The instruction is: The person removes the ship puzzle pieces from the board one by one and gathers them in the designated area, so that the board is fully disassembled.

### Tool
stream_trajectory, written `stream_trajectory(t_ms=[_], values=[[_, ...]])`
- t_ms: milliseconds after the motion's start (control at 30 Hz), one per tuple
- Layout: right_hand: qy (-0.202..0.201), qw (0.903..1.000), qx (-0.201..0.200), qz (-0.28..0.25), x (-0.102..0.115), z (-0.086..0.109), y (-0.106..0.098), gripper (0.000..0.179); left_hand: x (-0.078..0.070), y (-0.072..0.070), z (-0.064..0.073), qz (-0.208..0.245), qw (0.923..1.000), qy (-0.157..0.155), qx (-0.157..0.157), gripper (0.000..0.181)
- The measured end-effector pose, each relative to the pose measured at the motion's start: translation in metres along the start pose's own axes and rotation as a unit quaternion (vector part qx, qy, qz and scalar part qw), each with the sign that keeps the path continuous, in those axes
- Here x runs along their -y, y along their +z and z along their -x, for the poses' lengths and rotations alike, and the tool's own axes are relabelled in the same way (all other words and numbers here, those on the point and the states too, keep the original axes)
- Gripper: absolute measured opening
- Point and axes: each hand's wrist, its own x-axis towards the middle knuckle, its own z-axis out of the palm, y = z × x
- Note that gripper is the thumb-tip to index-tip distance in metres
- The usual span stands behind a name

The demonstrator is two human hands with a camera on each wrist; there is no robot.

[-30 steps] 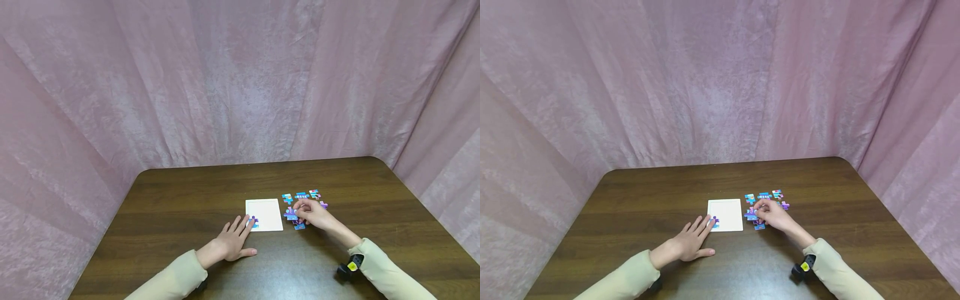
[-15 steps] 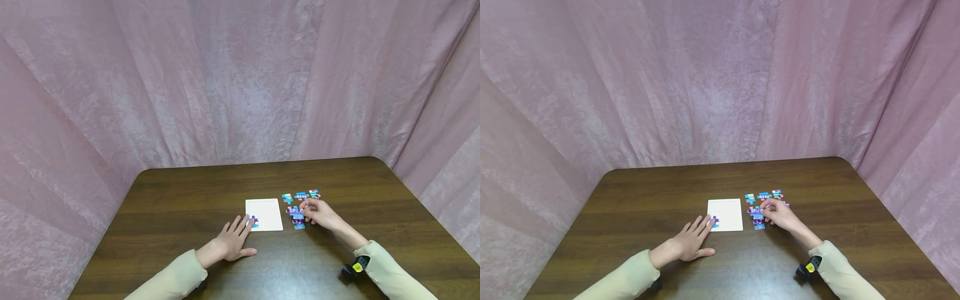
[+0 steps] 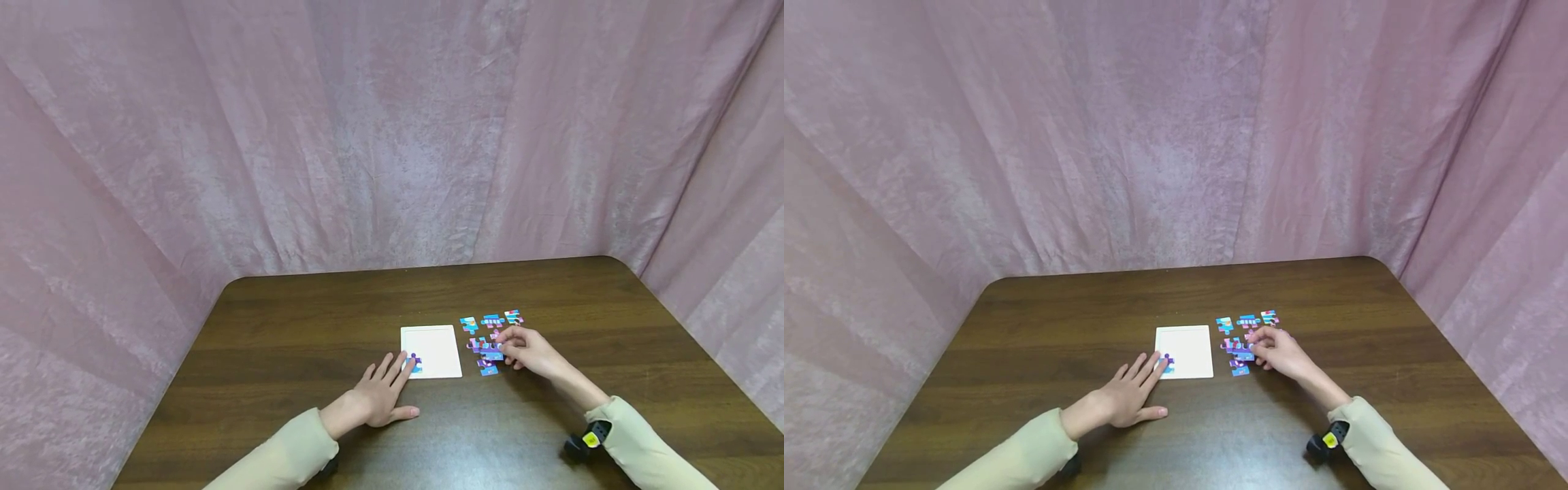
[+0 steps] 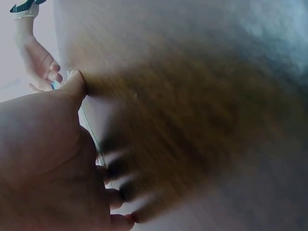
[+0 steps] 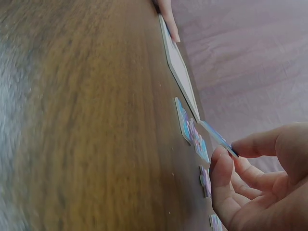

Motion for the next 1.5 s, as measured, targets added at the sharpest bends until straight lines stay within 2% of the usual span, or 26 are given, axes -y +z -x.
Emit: stream_trajectory(t_ms=[467, 733, 900, 1267, 1500], values=[[0.019, 0.9998, -0.008, 0.004, -0.007, 0.005, -0.012, 0.023, 0.001, -0.001, 0.0, -0.002, 1.0, 0.002, 0.001, 0.087], [0.034, 0.9993, 0.003, 0.015, -0.008, 0.007, -0.017, 0.023, -0.009, -0.021, 0.013, -0.003, 0.9998, -0.001, 0.021, 0.086], [0.037, 0.9985, 0.008, 0.038, -0.009, 0.007, -0.018, 0.019, -0.013, -0.027, 0.018, -0.009, 0.9998, -0.005, 0.019, 0.085], [0.035, 0.9942, 0.011, 0.101, -0.013, 0.007, -0.021, 0.012, -0.011, -0.026, 0.017, 0.001, 0.9999, 0.003, 0.017, 0.085], [0.029, 0.9904, -0.007, 0.135, -0.011, 0.008, -0.02, 0.015, -0.011, -0.025, 0.017, -0.003, 0.9999, 0.002, 0.013, 0.085]])
